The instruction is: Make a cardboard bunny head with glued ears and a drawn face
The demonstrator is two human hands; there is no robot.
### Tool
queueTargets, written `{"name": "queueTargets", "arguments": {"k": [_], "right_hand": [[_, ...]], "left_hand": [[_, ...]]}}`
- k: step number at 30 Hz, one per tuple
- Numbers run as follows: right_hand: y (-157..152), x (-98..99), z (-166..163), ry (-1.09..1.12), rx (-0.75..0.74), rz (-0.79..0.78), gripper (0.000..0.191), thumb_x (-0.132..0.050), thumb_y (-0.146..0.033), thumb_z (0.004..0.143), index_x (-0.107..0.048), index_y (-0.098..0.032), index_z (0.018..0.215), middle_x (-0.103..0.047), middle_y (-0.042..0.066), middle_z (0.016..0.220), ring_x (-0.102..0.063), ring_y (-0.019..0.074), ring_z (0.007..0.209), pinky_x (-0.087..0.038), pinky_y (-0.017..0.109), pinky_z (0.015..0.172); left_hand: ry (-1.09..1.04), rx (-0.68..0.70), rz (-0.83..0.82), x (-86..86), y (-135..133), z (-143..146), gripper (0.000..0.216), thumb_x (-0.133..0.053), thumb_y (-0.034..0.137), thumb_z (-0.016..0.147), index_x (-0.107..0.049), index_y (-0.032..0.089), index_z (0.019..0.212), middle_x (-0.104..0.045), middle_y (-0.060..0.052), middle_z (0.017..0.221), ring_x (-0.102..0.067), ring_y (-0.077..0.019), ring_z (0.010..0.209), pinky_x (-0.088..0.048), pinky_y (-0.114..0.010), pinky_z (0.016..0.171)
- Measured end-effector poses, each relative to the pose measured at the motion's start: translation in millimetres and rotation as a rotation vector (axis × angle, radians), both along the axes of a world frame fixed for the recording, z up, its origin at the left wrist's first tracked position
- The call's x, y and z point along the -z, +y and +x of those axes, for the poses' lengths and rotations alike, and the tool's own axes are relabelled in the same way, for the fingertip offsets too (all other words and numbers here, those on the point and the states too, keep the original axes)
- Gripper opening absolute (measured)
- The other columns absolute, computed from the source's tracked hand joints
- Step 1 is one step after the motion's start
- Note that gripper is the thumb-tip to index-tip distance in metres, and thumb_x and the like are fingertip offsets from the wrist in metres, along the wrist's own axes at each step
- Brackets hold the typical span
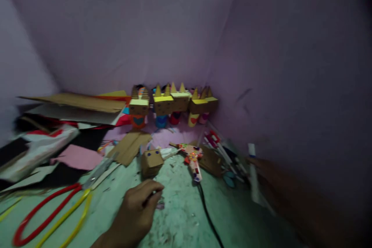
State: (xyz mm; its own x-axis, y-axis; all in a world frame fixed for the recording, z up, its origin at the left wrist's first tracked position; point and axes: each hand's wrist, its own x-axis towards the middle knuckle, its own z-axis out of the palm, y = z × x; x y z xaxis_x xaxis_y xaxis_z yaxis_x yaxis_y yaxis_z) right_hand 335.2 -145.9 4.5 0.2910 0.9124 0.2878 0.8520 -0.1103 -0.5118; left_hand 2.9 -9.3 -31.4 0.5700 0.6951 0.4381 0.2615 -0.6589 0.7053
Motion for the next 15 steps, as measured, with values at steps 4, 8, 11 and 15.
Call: {"name": "queueTargets", "arguments": {"k": [4,8,11,15], "right_hand": [[7.4,-15.2,12.4,-0.208,-0.052,-0.134,0.034,-0.045,-0.021,0.083,-0.067,-0.022,0.109,-0.066,0.013,0.108,-0.061,0.0291,0.098,-0.047,0.042,0.084],[29.5,-18.2,8.2,-0.329,-0.025,-0.206,0.038,-0.04,-0.011,0.082,-0.066,-0.015,0.109,-0.066,0.015,0.104,-0.06,0.0256,0.094,-0.044,0.038,0.084],[51.1,-24.3,0.7,-0.436,0.074,-0.375,0.031,-0.043,-0.013,0.083,-0.065,-0.011,0.105,-0.065,0.015,0.099,-0.06,0.0254,0.092,-0.042,0.034,0.082],[72.6,-21.6,-3.3,-0.486,0.135,-0.53,0.029,-0.049,-0.011,0.079,-0.065,-0.013,0.103,-0.065,0.016,0.097,-0.062,0.0257,0.085,-0.04,0.031,0.069]], "left_hand": [[-0.028,0.0,0.103,5.1,7.9,-1.8,0.01,-0.054,0.018,0.084,-0.063,0.022,0.084,-0.07,0.002,0.074,-0.067,-0.0109,0.065,-0.051,-0.016,0.059],[0.005,-0.001,0.138,7.2,7.4,-1.9,0.009,-0.054,0.019,0.084,-0.063,0.022,0.083,-0.07,0.003,0.073,-0.067,-0.0107,0.063,-0.051,-0.015,0.057],[-0.006,0.004,0.16,8.1,6.9,-0.6,0.01,-0.053,0.018,0.084,-0.062,0.022,0.083,-0.069,0.002,0.073,-0.067,-0.0108,0.062,-0.052,-0.016,0.057],[0.002,0.022,0.185,9.6,8.1,-1.3,0.011,-0.051,0.019,0.085,-0.062,0.022,0.084,-0.07,0.001,0.072,-0.067,-0.0119,0.061,-0.052,-0.016,0.055]]}}
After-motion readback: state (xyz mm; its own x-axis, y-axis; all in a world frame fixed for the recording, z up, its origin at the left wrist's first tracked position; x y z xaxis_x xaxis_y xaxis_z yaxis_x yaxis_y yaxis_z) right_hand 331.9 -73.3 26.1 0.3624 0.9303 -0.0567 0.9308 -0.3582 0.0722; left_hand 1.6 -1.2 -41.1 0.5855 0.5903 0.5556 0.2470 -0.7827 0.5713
